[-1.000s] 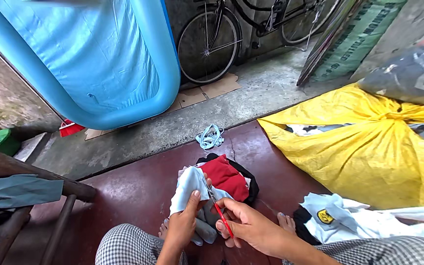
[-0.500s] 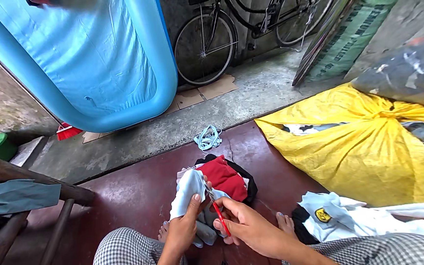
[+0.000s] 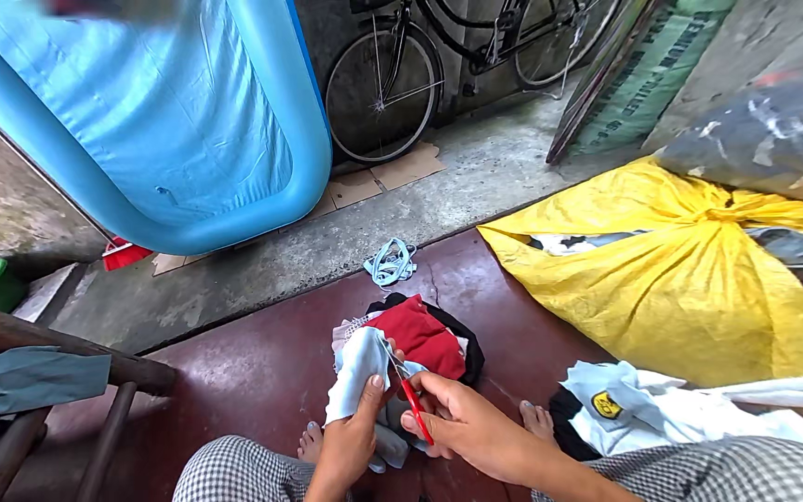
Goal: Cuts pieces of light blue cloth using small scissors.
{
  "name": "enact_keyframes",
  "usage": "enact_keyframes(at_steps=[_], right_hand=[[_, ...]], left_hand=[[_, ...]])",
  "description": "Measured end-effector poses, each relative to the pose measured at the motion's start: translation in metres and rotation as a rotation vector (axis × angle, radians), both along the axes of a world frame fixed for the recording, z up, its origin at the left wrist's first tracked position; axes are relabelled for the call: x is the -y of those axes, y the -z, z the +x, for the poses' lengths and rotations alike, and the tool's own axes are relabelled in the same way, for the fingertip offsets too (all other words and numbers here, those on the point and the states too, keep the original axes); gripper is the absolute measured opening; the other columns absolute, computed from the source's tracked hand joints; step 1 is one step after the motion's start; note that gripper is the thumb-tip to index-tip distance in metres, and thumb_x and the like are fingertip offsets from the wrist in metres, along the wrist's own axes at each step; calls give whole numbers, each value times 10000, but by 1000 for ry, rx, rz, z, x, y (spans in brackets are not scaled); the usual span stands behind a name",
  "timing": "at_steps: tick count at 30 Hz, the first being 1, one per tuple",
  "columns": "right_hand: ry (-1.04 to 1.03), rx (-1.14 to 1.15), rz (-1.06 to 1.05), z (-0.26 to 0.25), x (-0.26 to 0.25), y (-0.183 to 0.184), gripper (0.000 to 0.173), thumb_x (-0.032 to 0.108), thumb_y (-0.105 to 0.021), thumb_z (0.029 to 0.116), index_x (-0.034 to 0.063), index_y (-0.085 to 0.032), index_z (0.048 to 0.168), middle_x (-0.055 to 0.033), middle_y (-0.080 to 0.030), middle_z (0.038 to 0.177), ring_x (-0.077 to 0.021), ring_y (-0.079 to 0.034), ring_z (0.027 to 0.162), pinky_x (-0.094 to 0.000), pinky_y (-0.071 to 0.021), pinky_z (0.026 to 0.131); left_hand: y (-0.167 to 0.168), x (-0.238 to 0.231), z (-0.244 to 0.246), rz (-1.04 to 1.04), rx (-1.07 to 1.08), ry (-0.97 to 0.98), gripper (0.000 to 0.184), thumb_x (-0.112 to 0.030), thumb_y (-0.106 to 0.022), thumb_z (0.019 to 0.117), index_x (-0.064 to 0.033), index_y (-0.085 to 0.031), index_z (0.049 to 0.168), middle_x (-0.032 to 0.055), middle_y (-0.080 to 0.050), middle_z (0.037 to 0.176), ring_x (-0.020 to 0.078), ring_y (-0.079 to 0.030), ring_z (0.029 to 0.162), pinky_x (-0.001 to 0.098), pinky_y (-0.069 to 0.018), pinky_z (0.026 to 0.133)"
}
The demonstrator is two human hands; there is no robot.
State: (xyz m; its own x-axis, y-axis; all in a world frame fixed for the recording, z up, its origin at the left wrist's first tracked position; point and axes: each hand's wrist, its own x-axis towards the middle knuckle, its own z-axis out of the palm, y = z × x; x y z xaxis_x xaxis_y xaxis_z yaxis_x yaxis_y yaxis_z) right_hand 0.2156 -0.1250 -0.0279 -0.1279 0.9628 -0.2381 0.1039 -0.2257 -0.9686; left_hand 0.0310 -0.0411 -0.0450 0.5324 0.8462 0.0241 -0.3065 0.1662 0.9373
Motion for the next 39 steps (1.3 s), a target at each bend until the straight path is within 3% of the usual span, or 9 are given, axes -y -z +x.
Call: enact_keyframes(at_steps=[7,9,13,15,17,21,32,35,39], right_hand=[[14,55,-5,-5,2,1,380,323,-622,1005,106,-565,1311,-53,-661,968,-157,-677,749,-330,-594,646],[1,70,-2,-7,3,2,374,334,-621,1007,116,-574,1307,-52,-666,963,-156,-673,744,-329,-590,643],[-69,99,-25,-8,7,2,366,349,-623,1009,127,-577,1297,-54,-688,992,-157,-683,764,-332,-589,656],[-110,117,-26,-10,10,1,361,335,-622,1012,124,-577,1301,-56,-677,978,-153,-670,743,-330,-578,644],[-137,134,-19,-12,12,1,348,318,-625,1012,115,-584,1292,-64,-670,964,-157,-665,734,-339,-579,644],[-177,169,-13,-13,15,5,355,301,-615,1017,96,-577,1304,-78,-658,940,-165,-652,728,-346,-564,653],[-190,246,12,-11,16,5,351,297,-615,1020,89,-578,1301,-105,-656,964,-197,-651,764,-381,-558,690],[-200,255,12,-14,17,4,335,282,-611,1021,81,-583,1288,-113,-657,958,-209,-655,768,-392,-561,698],[-182,254,6,-15,17,4,348,297,-607,1023,80,-580,1293,-112,-653,946,-210,-651,756,-390,-557,686]], left_hand=[[-4,0,16,-448,160,-137,297,20,-410,1047,125,-550,1287,265,-664,1221,317,-699,1039,424,-580,924],[0,-3,19,-559,251,-121,367,-144,-338,1078,73,-553,1281,251,-665,1207,327,-701,1012,441,-591,871],[2,-20,23,-760,214,-206,700,-625,-282,1044,-21,-613,1169,163,-688,919,250,-681,726,411,-594,666],[4,-28,23,-818,186,-245,539,-537,-396,1053,-43,-609,1086,130,-670,820,218,-668,642,381,-597,599],[6,-34,21,-877,224,-255,350,-362,-487,1054,-32,-602,1055,152,-678,848,246,-686,703,409,-603,647],[4,-41,18,-933,258,-274,155,-78,-477,1012,13,-595,971,154,-671,780,220,-676,656,348,-604,628],[-14,-45,8,-748,298,-142,261,-228,-469,1077,-9,-599,1140,181,-697,915,249,-710,754,390,-621,694],[-17,-42,3,-599,150,-192,170,-60,-568,1013,16,-568,1165,187,-701,909,243,-713,757,406,-624,703],[-20,-43,1,-335,26,-260,333,0,-634,968,47,-523,1278,206,-698,1002,260,-718,868,436,-617,803]])
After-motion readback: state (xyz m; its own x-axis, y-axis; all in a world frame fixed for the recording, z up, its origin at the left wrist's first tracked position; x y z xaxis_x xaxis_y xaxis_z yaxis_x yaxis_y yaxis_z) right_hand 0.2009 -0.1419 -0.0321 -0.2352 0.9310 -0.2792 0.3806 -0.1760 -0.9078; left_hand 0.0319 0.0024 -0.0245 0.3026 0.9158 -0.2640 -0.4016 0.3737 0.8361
